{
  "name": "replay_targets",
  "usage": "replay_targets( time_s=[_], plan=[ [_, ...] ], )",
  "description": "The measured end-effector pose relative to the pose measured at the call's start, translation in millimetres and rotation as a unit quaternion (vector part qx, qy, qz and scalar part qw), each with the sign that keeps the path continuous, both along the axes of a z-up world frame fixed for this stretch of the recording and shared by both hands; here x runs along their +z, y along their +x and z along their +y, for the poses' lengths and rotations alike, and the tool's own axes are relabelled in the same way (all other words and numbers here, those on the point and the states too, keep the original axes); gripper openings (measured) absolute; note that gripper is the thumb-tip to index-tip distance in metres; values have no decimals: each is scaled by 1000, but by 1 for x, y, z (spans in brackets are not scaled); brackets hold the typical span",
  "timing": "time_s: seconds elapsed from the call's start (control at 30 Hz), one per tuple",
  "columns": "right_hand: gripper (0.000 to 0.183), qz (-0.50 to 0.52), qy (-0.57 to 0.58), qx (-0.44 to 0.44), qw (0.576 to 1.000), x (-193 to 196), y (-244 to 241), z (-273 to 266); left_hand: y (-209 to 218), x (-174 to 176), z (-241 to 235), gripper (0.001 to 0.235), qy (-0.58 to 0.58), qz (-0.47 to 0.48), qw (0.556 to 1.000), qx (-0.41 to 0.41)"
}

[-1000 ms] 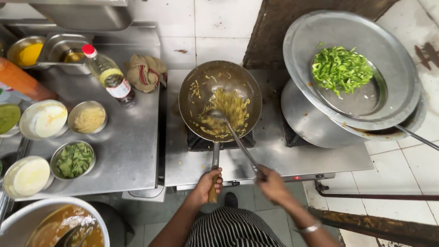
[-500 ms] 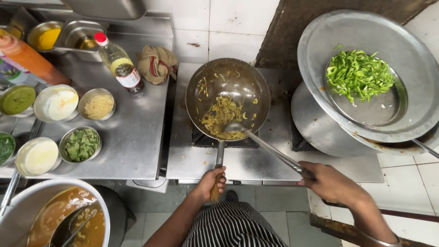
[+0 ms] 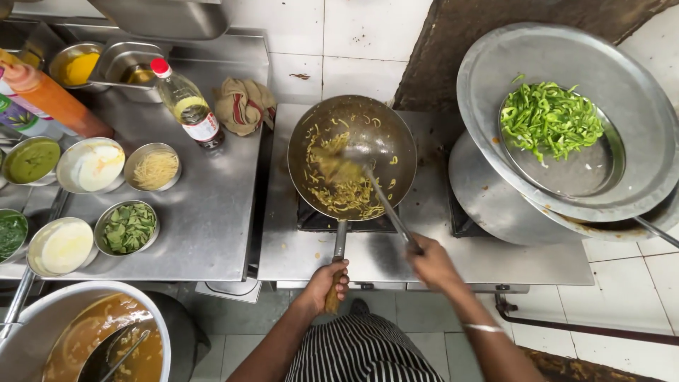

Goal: The person stir-fries ingredients in a wok on a gas burner, stirring a yellow mixture with a metal ladle while holding the wok handle. They then add chopped green cabbage from a large pot into the wok and toss and stir the cabbage with the ladle to cook it.

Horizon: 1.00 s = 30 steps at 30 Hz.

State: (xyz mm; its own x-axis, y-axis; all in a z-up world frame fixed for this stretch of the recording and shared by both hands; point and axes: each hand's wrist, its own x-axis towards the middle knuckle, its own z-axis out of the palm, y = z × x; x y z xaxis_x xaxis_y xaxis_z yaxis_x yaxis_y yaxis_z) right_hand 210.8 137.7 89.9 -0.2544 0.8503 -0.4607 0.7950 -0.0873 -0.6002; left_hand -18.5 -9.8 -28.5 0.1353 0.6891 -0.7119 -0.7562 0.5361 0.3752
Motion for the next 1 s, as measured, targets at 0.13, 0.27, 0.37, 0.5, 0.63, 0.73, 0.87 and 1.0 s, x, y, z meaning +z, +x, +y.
replay_targets(
  time_s=[0.13,0.27,0.37,0.5,0.63,0.73,0.87,1.0],
  plan=[
    [62,-9,98,195,976,-8,94,-4,-1,2,1,26,-13,5,1000,-6],
    [61,-90,38,187,978,19,68,7,-4,-3,2,27,-6,0,1000,-16],
    [46,-98,73,169,978,-14,19,32,-5,-3,1,25,-21,5,999,-28],
    [56,-23,59,154,986,-11,-7,28,-2,-4,7,26,1,-2,1000,-21],
    [61,-96,23,240,966,4,80,45,-2,2,4,27,6,-5,1000,-6],
    [59,-111,50,212,970,-9,77,65,-1,5,0,26,-13,5,1000,-5],
    [59,-7,30,89,996,-29,-2,51,5,6,3,27,2,-17,1000,-3],
    [57,-27,-33,140,989,28,4,28,7,12,6,26,-19,5,1000,-3]
  ],
)
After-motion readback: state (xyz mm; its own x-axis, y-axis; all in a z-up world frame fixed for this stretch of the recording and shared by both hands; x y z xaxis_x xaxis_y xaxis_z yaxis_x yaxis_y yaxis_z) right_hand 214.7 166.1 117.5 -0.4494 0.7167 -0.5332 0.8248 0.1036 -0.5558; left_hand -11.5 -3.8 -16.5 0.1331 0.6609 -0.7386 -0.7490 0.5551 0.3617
